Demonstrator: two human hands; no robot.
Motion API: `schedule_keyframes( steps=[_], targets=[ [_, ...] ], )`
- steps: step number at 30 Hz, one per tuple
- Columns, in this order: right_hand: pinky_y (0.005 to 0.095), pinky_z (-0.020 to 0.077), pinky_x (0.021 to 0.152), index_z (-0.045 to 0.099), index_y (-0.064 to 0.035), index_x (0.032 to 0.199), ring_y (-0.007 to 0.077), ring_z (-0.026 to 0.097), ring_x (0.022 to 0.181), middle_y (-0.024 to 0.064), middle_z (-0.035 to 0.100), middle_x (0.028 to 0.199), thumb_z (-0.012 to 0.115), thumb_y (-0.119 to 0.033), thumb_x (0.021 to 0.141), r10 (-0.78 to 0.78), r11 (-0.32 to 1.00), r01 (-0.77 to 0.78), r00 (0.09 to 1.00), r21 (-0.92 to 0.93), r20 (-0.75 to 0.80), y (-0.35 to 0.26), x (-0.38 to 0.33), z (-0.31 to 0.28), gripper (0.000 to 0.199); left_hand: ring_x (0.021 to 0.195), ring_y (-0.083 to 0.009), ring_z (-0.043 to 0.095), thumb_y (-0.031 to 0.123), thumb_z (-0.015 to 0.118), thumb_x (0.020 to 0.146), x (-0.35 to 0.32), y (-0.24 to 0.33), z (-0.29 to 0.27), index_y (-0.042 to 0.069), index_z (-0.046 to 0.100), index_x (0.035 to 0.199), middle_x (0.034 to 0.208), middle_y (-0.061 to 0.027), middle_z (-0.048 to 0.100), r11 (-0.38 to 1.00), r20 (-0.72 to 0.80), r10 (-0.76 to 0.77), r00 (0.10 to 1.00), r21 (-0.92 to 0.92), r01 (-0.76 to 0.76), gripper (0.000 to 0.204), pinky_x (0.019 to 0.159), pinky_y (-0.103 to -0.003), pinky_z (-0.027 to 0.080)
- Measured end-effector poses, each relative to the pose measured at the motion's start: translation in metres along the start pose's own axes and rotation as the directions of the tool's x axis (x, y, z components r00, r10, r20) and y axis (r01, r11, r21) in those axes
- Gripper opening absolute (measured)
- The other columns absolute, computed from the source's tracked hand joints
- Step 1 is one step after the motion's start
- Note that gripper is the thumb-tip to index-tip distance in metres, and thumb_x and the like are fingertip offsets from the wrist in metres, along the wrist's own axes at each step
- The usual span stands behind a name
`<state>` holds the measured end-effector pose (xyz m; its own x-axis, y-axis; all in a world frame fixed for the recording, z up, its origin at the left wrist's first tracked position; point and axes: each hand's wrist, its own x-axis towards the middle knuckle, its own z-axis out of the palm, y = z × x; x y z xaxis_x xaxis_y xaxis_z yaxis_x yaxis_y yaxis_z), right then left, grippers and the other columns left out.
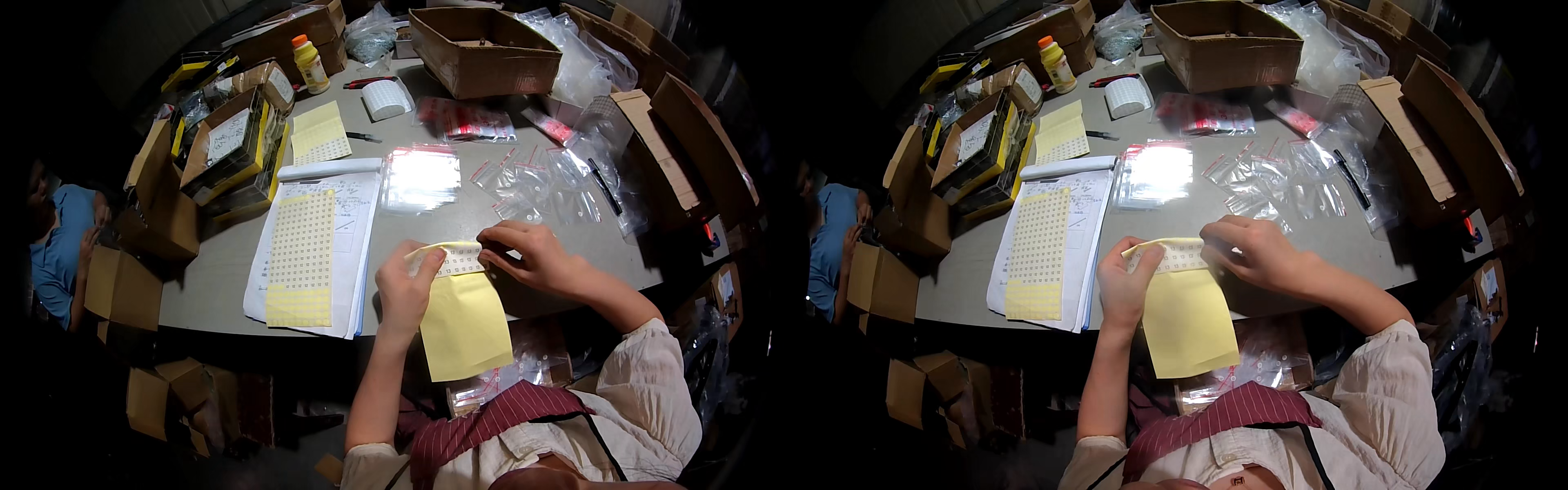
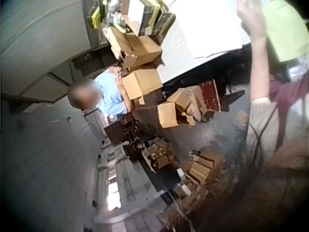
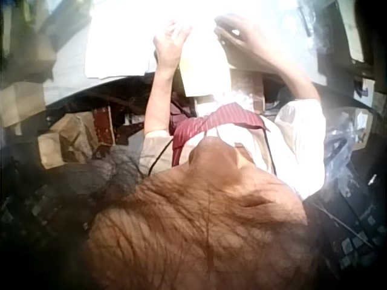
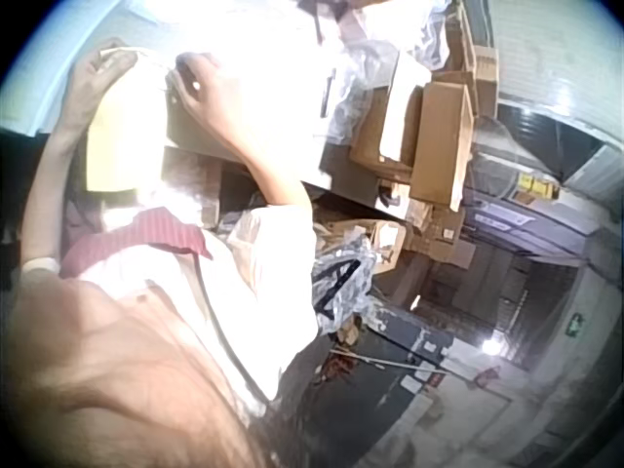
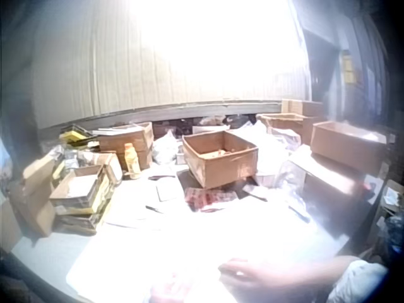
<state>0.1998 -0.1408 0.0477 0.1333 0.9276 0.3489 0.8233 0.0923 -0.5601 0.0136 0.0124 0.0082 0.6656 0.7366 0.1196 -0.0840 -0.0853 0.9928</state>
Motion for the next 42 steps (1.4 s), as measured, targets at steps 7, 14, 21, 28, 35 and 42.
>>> schedule_keyframes(
  steps=[7, 14, 21, 28, 35, 42],
  targets=[
    [0.0386, 0.0565, 0.072, 0.07, -0.0014, 0.11, 0.0328, 0.07, 0.084, 0.0168, 0.071, 0.097, 0.073, -0.011, 0.089, 0.069, 0.994, -0.071, 0.997, 0.078, 0.018, 0.001, -0.001, -0.001, 0.023, 0.071, -0.0072, 0.059, 0.016, 0.073, 0.094, -0.002, 0.003, 0.002, -0.001, 0.067, 0.091, 0.08, -0.0021, 0.068, 0.998, -0.014, 0.034, 0.999, 0.051, -0.033, 0.019, 0.064, -0.025, 0.049],
    [0.0285, 0.0535, 0.077, 0.072, 0.0036, 0.108, 0.0083, 0.062, 0.086, 0.0044, 0.072, 0.092, 0.071, -0.014, 0.093, 0.336, 0.738, -0.429, 0.903, 0.521, 0.268, 0.023, 0.009, -0.016, 0.023, 0.069, -0.019, 0.069, 0.012, 0.073, 0.095, -0.005, 0.008, 0.006, 0.0, 0.07, 0.093, 0.079, -0.0125, 0.072, 0.973, 0.031, 0.146, 0.989, 0.176, -0.149, 0.013, 0.064, -0.032, 0.052],
    [0.0266, 0.0531, 0.079, 0.071, 0.0054, 0.107, 0.0073, 0.062, 0.087, 0.0031, 0.07, 0.092, 0.069, -0.011, 0.095, 0.344, 0.723, -0.438, 0.899, 0.534, 0.271, 0.026, 0.012, -0.025, 0.021, 0.069, -0.0243, 0.071, 0.011, 0.073, 0.094, -0.007, 0.01, 0.007, 0.001, 0.07, 0.093, 0.079, -0.0135, 0.072, 0.941, 0.073, 0.241, 0.968, 0.226, -0.251, 0.011, 0.063, -0.034, 0.053],
    [0.0319, 0.0574, 0.075, 0.067, 0.0012, 0.111, 0.0181, 0.069, 0.083, 0.011, 0.071, 0.095, 0.074, -0.01, 0.091, 0.136, 0.973, -0.164, 0.976, 0.164, 0.171, 0.003, 0.01, -0.039, 0.024, 0.07, -0.024, 0.072, 0.014, 0.073, 0.095, -0.005, 0.005, 0.006, 0.002, 0.069, 0.095, 0.08, -0.0142, 0.073, 0.965, 0.018, 0.183, 0.983, 0.186, -0.183, 0.012, 0.064, -0.034, 0.053],
    [0.0353, 0.0574, 0.069, 0.068, 0.0006, 0.109, 0.0257, 0.07, 0.081, 0.0155, 0.071, 0.094, 0.075, -0.01, 0.088, 0.078, 0.995, -0.084, 0.99, 0.047, 0.114, 0.005, 0.009, -0.032, 0.025, 0.07, -0.0236, 0.072, 0.013, 0.073, 0.095, -0.005, 0.006, 0.005, 0.001, 0.069, 0.094, 0.08, -0.0144, 0.073, 0.956, 0.028, 0.214, 0.976, 0.201, -0.215, 0.012, 0.064, -0.034, 0.053],
    [0.0355, 0.0564, 0.066, 0.07, 0.0005, 0.104, 0.0275, 0.071, 0.08, 0.0166, 0.072, 0.091, 0.074, -0.011, 0.089, 0.083, 0.993, -0.093, 0.989, 0.076, 0.125, 0.0, 0.014, -0.034, 0.019, 0.07, -0.0254, 0.072, 0.012, 0.073, 0.095, -0.006, 0.0, 0.004, 0.002, 0.069, 0.094, 0.08, -0.0145, 0.072, 0.955, 0.017, 0.24, 0.971, 0.175, -0.239, 0.012, 0.063, -0.035, 0.053]
  ],
)
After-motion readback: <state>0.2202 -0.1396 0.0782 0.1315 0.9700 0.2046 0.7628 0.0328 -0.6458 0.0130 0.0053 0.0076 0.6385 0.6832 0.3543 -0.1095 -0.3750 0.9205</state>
